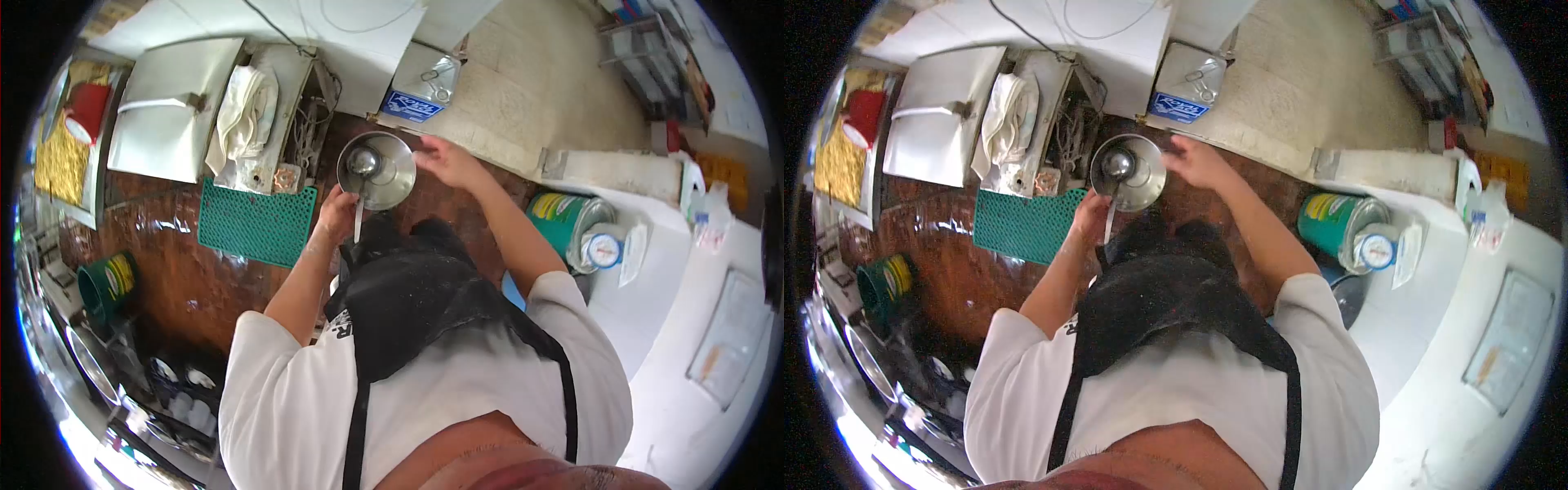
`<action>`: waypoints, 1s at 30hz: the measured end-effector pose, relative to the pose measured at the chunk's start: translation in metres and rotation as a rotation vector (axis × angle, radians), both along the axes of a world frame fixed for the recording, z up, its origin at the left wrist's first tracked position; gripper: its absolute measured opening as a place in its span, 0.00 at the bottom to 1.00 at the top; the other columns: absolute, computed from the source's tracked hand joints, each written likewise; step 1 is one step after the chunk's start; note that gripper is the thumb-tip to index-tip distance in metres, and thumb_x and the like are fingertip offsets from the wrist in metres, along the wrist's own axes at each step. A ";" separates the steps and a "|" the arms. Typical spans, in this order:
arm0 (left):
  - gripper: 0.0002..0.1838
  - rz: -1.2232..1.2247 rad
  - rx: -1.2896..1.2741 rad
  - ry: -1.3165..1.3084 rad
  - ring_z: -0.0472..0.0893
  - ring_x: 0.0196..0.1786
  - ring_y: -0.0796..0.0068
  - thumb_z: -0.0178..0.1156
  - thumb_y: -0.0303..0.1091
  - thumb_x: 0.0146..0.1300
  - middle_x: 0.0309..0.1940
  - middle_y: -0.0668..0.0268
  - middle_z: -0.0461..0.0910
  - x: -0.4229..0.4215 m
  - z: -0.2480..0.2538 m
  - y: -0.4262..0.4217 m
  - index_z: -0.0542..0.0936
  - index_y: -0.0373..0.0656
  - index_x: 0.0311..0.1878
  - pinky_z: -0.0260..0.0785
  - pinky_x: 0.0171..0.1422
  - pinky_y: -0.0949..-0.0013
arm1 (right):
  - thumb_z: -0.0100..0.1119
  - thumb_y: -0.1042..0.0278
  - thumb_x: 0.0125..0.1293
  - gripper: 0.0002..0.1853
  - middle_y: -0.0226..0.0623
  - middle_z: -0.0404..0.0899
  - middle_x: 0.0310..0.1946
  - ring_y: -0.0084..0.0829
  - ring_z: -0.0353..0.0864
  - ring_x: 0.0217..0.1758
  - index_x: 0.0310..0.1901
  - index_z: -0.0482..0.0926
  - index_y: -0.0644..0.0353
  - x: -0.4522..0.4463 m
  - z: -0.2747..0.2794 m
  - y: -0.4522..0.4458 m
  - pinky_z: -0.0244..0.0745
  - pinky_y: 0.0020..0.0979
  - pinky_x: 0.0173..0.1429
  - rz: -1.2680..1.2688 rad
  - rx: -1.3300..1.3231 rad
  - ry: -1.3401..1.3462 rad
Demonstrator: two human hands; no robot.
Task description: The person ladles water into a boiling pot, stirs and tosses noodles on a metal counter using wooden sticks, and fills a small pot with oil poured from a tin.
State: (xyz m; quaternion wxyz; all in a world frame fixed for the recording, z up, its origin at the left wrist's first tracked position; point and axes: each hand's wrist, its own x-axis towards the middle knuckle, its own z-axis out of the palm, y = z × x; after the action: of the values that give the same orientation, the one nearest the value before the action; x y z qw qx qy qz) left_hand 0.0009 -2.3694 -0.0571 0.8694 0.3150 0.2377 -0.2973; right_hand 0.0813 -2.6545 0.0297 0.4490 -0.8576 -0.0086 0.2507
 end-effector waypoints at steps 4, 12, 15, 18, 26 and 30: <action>0.23 0.103 0.053 -0.003 0.82 0.44 0.64 0.55 0.26 0.58 0.44 0.59 0.79 0.022 -0.020 0.003 0.70 0.41 0.60 0.79 0.48 0.59 | 0.63 0.46 0.67 0.36 0.51 0.80 0.57 0.40 0.83 0.56 0.67 0.70 0.65 0.069 -0.009 -0.026 0.75 0.36 0.61 0.058 -0.173 0.032; 0.28 0.271 0.073 0.016 0.80 0.50 0.64 0.58 0.26 0.56 0.49 0.62 0.78 0.045 -0.073 0.005 0.69 0.40 0.63 0.74 0.58 0.61 | 0.64 0.53 0.64 0.30 0.49 0.84 0.50 0.39 0.84 0.53 0.62 0.75 0.66 0.148 -0.090 -0.075 0.77 0.36 0.56 0.101 -0.416 0.121; 0.30 0.263 0.165 0.114 0.80 0.51 0.64 0.58 0.27 0.57 0.51 0.61 0.78 0.050 -0.088 0.005 0.68 0.39 0.65 0.74 0.59 0.60 | 0.64 0.55 0.62 0.29 0.51 0.84 0.50 0.42 0.84 0.53 0.60 0.77 0.66 0.178 -0.133 -0.076 0.77 0.36 0.57 0.224 -0.508 0.060; 0.32 0.337 0.209 0.113 0.79 0.53 0.64 0.60 0.26 0.55 0.52 0.61 0.77 0.056 -0.138 0.000 0.67 0.38 0.66 0.73 0.61 0.60 | 0.63 0.55 0.61 0.28 0.55 0.82 0.51 0.47 0.83 0.55 0.59 0.77 0.67 0.222 -0.195 -0.075 0.77 0.39 0.59 0.383 -0.728 0.111; 0.32 0.372 0.203 0.211 0.78 0.52 0.71 0.61 0.25 0.57 0.51 0.65 0.77 0.059 -0.246 -0.033 0.67 0.42 0.68 0.72 0.57 0.63 | 0.60 0.58 0.64 0.21 0.44 0.84 0.43 0.43 0.82 0.46 0.55 0.77 0.59 0.337 -0.365 -0.113 0.76 0.46 0.56 0.074 -0.768 0.020; 0.30 0.382 0.198 0.196 0.77 0.52 0.74 0.60 0.26 0.58 0.51 0.69 0.77 0.059 -0.276 -0.038 0.69 0.44 0.66 0.71 0.58 0.65 | 0.54 0.58 0.68 0.14 0.37 0.81 0.34 0.38 0.79 0.36 0.49 0.78 0.57 0.359 -0.389 -0.101 0.75 0.50 0.50 -0.520 -0.136 0.452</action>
State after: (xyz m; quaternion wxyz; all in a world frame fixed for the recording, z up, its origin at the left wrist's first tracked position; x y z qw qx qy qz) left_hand 0.0597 -2.4071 -0.3328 0.8475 0.3177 0.4044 -0.1319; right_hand 0.4402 -2.7555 -0.3597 0.4302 -0.7817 0.3267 0.3115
